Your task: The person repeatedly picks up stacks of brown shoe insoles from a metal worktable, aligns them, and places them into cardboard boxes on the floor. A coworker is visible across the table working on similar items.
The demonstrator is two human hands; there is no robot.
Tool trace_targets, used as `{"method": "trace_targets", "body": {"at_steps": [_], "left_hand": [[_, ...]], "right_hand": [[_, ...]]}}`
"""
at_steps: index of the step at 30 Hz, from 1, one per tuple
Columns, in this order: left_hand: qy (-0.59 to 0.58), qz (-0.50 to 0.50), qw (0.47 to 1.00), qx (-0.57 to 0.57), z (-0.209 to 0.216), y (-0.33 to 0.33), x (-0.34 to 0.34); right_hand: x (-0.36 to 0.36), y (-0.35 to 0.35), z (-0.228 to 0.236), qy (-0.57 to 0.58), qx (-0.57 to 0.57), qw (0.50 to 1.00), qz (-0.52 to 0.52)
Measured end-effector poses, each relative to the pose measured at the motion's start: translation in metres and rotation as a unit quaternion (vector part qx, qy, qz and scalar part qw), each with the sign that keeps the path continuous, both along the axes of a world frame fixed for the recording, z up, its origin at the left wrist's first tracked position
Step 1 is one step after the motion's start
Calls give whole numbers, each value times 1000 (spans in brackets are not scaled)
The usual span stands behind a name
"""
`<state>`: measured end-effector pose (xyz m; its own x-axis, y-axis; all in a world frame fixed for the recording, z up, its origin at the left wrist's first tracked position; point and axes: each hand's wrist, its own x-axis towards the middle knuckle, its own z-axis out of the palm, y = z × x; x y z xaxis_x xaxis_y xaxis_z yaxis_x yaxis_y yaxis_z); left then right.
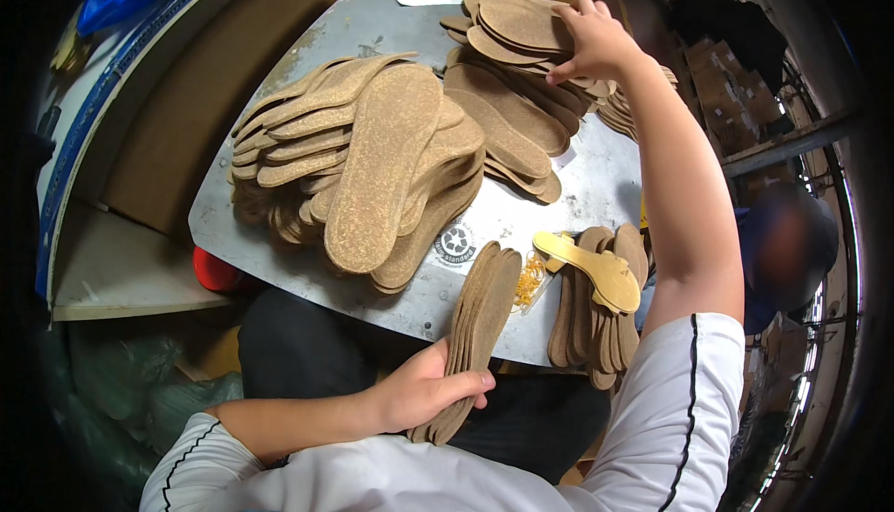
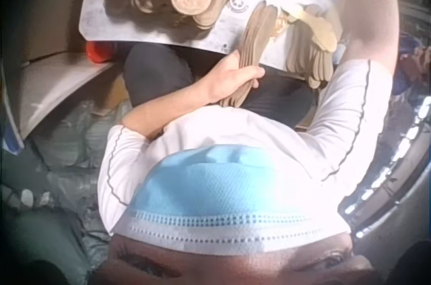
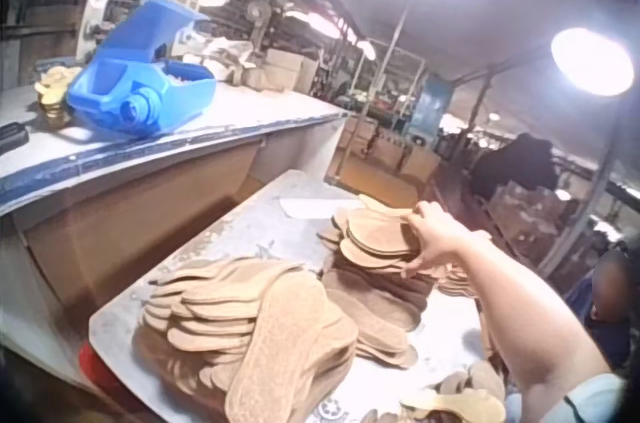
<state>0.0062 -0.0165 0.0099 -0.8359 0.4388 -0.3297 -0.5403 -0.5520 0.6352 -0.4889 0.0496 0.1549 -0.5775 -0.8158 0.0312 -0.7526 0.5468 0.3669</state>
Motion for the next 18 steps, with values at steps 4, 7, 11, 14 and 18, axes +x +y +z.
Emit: {"method": "trace_targets", "body": {"at_steps": [4, 7, 11, 14, 18], "left_hand": [[-7, -3, 1000, -3, 0, 1, 0], [3, 4, 1000, -3, -3, 3, -1], [1, 19, 1000, 5, -7, 5, -1], [10, 22, 1000, 8, -9, 7, -2], [4, 16, 1000, -2, -10, 7, -4]], "right_hand": [[6, -7, 6, 30, 27, 999, 11], [15, -7, -1, 34, 87, 995, -30], [26, -2, -12, 3, 72, 997, -19], [29, 3, -17, 34, 21, 999, 27], [26, 6, -15, -35, 49, 997, -49]]}}
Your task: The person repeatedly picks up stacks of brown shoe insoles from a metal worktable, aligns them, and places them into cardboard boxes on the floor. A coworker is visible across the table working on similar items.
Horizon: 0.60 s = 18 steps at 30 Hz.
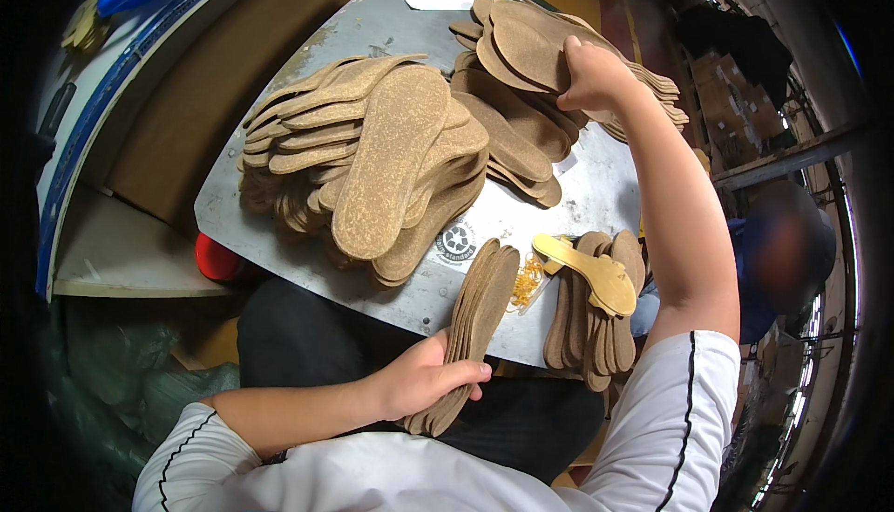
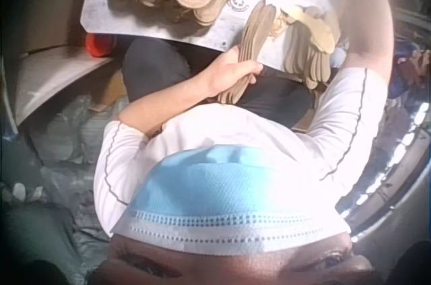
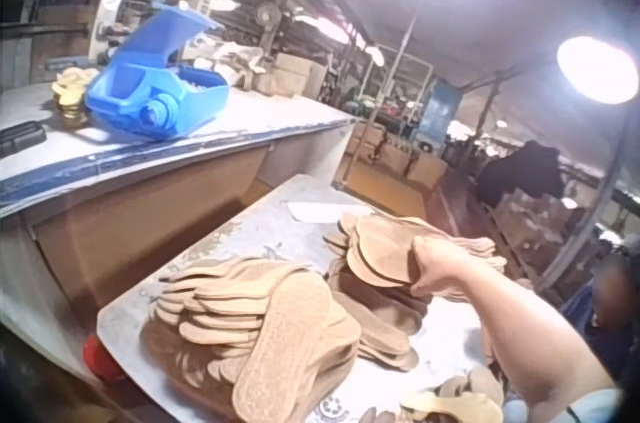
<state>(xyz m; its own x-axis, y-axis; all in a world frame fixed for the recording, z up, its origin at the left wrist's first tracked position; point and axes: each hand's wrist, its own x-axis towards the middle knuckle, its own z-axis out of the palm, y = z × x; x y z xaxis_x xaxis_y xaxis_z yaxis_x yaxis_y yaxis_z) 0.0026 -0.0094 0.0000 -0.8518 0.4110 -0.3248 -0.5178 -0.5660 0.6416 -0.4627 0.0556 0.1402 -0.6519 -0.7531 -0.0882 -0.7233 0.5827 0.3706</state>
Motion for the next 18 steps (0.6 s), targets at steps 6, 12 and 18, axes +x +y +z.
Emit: {"method": "trace_targets", "body": {"at_steps": [6, 12, 18], "left_hand": [[-15, -1, 1000, -8, 1, 1, 1], [-14, -13, 1000, -12, 0, 2, 0], [-7, -17, 1000, -11, 0, 2, 2]], "right_hand": [[-4, 9, 27, -222, -175, 958, -55], [-5, 38, 52, -444, -279, 841, -134], [-4, 49, 64, -490, -290, 805, -167]]}}
